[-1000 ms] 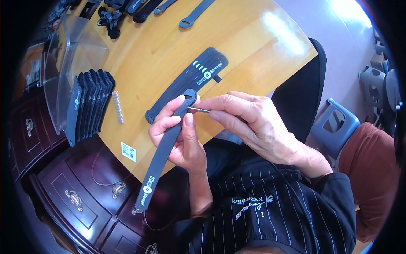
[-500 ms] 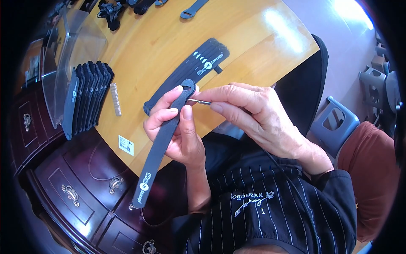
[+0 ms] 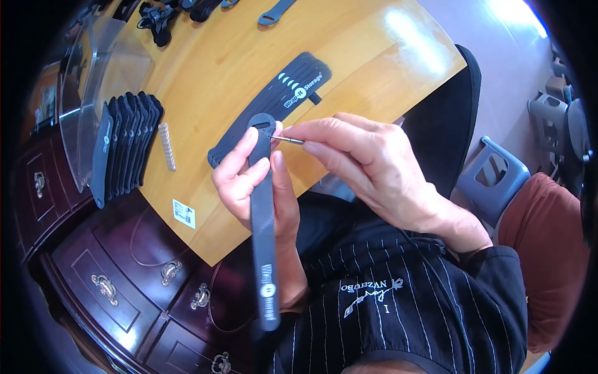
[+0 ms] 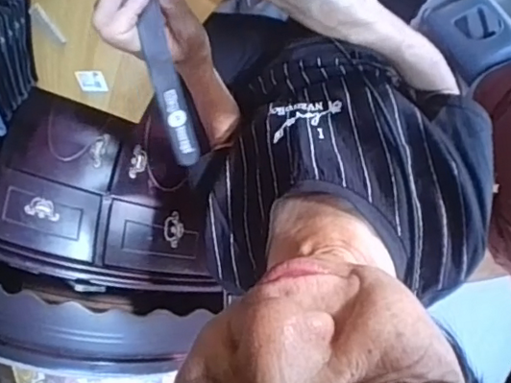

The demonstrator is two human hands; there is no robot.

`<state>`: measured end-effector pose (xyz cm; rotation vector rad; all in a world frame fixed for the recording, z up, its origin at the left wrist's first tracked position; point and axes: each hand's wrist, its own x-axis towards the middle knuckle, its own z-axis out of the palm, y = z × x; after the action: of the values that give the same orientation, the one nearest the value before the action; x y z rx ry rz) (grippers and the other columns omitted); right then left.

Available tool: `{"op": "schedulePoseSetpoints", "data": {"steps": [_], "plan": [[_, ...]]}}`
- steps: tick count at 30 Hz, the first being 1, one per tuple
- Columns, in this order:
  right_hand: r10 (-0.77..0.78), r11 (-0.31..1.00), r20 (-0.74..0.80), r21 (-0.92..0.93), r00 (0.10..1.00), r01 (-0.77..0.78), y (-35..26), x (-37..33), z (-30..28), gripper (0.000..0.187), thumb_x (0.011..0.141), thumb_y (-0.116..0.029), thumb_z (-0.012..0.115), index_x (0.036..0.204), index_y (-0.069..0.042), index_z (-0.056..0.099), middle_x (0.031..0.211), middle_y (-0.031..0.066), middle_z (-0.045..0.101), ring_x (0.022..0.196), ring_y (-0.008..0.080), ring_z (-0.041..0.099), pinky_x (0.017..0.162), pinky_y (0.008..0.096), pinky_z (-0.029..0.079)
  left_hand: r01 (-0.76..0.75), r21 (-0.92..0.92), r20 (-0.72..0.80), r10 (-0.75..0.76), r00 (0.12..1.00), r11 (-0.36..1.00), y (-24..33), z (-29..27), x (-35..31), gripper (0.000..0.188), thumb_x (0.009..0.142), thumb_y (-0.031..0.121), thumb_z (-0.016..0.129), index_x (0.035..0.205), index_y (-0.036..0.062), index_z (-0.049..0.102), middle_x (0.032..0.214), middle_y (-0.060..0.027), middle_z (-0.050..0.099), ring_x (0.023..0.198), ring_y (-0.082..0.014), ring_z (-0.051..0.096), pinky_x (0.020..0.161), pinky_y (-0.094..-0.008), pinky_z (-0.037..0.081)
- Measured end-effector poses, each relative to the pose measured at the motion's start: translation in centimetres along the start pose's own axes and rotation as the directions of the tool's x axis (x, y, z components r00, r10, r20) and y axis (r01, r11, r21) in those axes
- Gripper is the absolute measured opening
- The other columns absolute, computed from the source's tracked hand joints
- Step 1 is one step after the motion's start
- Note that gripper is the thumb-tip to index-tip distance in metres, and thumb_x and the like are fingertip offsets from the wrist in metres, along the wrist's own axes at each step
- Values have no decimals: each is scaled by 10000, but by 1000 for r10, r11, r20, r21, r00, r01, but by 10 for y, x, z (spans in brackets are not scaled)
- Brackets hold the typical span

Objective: Assembling components onto black storage straps using a small prying tool.

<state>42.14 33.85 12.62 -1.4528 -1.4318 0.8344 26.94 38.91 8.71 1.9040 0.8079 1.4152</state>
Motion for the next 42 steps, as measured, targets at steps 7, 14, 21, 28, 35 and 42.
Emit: {"op": "schedulePoseSetpoints", "data": {"steps": [7,14,21,28,35,42], "plan": [[223,919,119,304,967,-249,-4,4,-1,240,953,-176,575,1126,-29,653,807,42,647,751,130,628,644,251,493,-51,161,30,47,998,986,1,-8,0,176,882,-46,593,979,-42,446,1147,-233,483,984,-372,648,855,-418,570],[127,977,-8,175,992,-124,-5,1,7,222,921,-160,618,1123,-81,665,721,7,584,649,85,591,559,228,472,-160,194,69,149,986,968,-1,-11,2,198,860,-92,593,980,-65,438,1141,-249,458,969,-371,654,820,-396,592],[-54,991,-126,-131,991,37,5,5,20,173,884,-194,623,1030,-106,654,771,80,640,673,233,663,580,332,522,-103,292,97,78,992,951,8,-15,7,205,854,-85,608,972,-30,450,1113,-237,496,906,-312,670,801,-369,582],[106,992,53,64,993,-109,-5,18,-7,169,918,-228,586,948,-74,647,757,122,667,745,292,676,654,363,526,171,-202,-14,-177,984,964,4,-17,7,219,866,-54,603,946,27,415,1098,-230,539,754,-230,660,698,-304,546],[-131,965,134,-209,982,157,6,30,-23,194,919,-259,584,880,-76,636,771,104,676,750,283,678,664,366,531,191,-196,68,-181,981,962,9,-17,2,221,857,-66,591,948,42,422,1050,-221,549,643,-215,633,632,-290,526],[46,996,371,60,928,-73,-5,38,-40,209,933,-226,565,1046,-85,669,788,128,676,742,273,671,686,347,516,386,-686,84,-459,884,617,11,-20,13,156,888,39,541,980,67,418,969,-203,549,544,-137,464,536,-240,402]]}}
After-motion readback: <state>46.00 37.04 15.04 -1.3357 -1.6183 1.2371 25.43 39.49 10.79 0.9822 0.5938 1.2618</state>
